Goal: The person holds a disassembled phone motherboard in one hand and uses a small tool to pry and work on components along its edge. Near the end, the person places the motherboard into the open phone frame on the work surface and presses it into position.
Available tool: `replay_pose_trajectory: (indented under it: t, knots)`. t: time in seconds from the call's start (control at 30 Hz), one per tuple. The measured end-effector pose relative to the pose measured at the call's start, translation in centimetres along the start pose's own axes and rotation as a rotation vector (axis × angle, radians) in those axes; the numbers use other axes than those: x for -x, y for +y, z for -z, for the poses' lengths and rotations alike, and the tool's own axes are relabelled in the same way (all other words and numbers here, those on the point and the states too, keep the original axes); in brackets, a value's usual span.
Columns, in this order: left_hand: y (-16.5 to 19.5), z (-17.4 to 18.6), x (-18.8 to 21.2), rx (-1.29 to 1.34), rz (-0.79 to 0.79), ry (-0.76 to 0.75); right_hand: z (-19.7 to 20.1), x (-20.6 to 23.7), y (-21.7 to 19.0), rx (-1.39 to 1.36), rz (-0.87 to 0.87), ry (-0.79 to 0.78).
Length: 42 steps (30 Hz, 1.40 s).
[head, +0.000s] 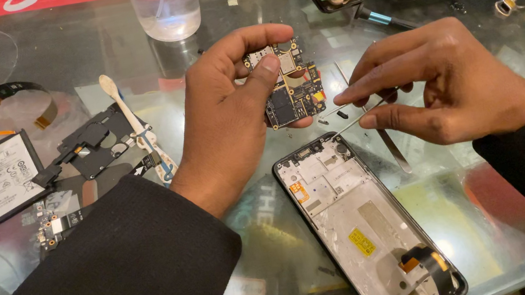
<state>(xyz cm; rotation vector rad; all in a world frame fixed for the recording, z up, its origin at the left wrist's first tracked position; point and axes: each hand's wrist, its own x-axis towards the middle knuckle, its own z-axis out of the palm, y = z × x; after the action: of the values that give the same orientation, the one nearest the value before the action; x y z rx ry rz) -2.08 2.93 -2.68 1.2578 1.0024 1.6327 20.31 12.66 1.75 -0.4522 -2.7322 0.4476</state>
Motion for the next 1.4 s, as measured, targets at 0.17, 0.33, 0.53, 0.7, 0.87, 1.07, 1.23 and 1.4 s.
replay_pose_trajectory:
  t: [0.17, 0.33, 0.53, 0.7, 0.87, 1.07, 1.23, 1.4]
  knots:
    - [0.1, 0.0, 0.1, -0.007, 0.009, -0.002, 0.0, 0.1, 0.1, -0.020, 0.058, 0.116]
    - [0.0, 0.0, 0.1, 0.021, 0.035, -0.020, -0.2, 0.1, 0.1, 0.056, 0.063, 0.172]
    - [-0.2, -0.1, 0.3, -0.005, 0.015, -0.039, -0.2, 0.0, 0.2, 0.012, 0.067, 0.162]
    - [-0.1, -0.2, 0.3, 0.009, 0.034, -0.036, -0.1, 0.1, 0.1, -0.062, 0.089, 0.120]
    - [0.2, -0.3, 0.4, -0.009, 0.057, -0.066, -0.2, 0.1, 0.1, 0.011, 0.108, 0.096]
    - [0.5, -0.4, 0.6, -0.014, 0.086, -0.071, 0.0, 0.3, 0.4, -0.130, 0.112, 0.179]
    - [0.8, -0.7, 0.9, -0.113, 0.053, -0.101, -0.4, 0.1, 0.6, -0.203, -0.056, 0.234]
    - [1.4, -0.9, 1.3, -0.168, 0.076, -0.158, -1.5, 0.0, 0.6, -0.246, -0.189, 0.170]
